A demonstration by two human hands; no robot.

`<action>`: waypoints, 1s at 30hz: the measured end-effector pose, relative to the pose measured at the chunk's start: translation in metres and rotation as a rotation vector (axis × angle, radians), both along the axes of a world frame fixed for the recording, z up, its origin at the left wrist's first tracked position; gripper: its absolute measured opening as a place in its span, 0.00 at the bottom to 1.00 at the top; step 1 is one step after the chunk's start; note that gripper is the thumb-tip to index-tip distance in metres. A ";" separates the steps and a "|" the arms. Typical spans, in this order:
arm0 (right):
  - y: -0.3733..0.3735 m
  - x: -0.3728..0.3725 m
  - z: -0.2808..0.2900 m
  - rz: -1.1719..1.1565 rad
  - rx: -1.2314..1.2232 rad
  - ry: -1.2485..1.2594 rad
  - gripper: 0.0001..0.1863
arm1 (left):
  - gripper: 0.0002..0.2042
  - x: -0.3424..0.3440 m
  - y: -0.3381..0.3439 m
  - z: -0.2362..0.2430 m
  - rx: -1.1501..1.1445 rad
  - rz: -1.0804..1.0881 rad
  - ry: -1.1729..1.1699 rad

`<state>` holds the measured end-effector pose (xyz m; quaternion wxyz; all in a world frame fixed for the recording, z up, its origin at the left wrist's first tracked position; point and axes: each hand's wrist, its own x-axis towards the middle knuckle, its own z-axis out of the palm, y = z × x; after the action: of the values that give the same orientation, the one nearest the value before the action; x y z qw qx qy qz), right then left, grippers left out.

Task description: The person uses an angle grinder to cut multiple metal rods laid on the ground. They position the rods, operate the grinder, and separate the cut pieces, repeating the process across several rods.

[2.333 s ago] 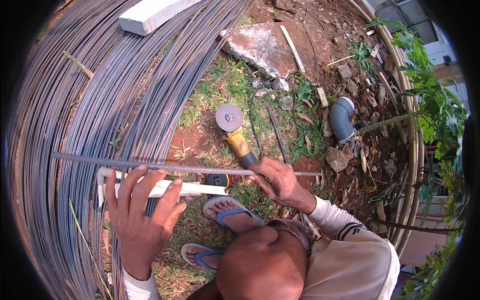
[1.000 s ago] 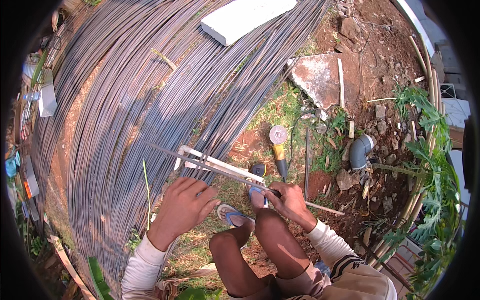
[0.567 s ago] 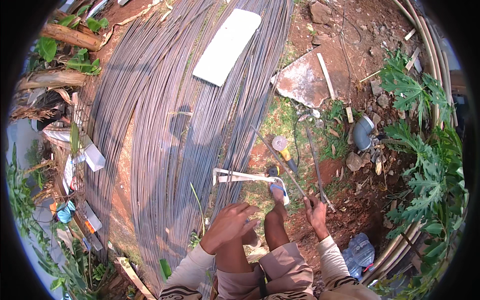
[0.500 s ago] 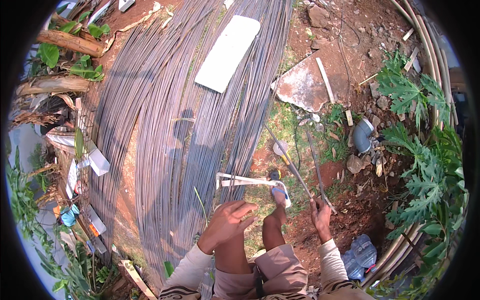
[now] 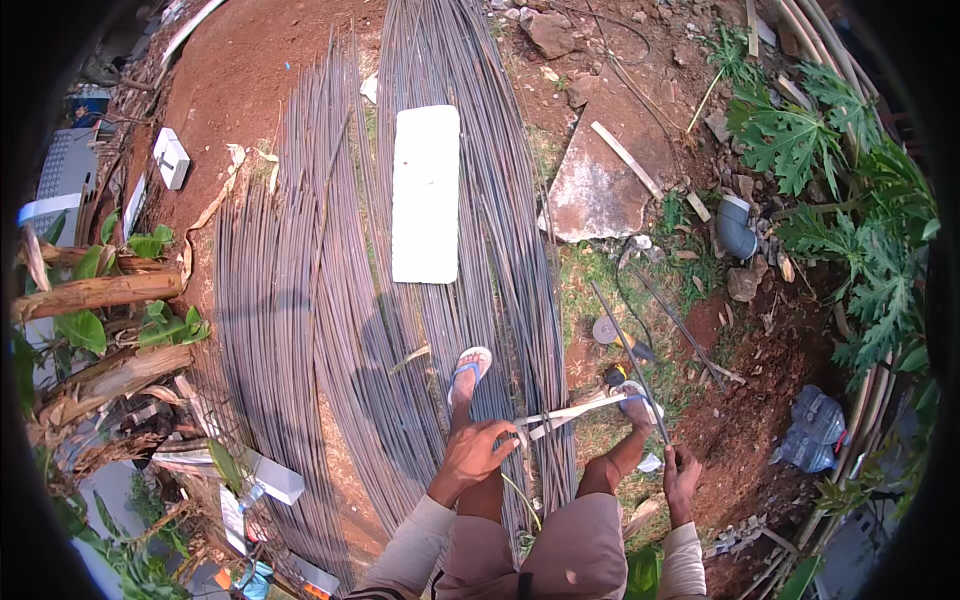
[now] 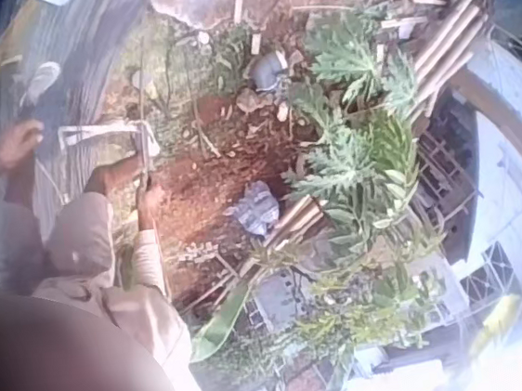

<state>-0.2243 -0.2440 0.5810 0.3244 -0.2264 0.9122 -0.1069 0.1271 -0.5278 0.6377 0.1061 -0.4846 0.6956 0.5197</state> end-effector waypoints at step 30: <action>0.280 0.659 -0.171 -1.607 -0.038 -0.242 0.32 | 0.15 0.314 0.000 -0.289 0.117 -0.323 -0.390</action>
<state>0.4352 0.0361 0.4100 0.2409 0.5054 0.7527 -0.3464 0.4411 -0.5280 0.3488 0.3477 -0.4514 0.6991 0.4321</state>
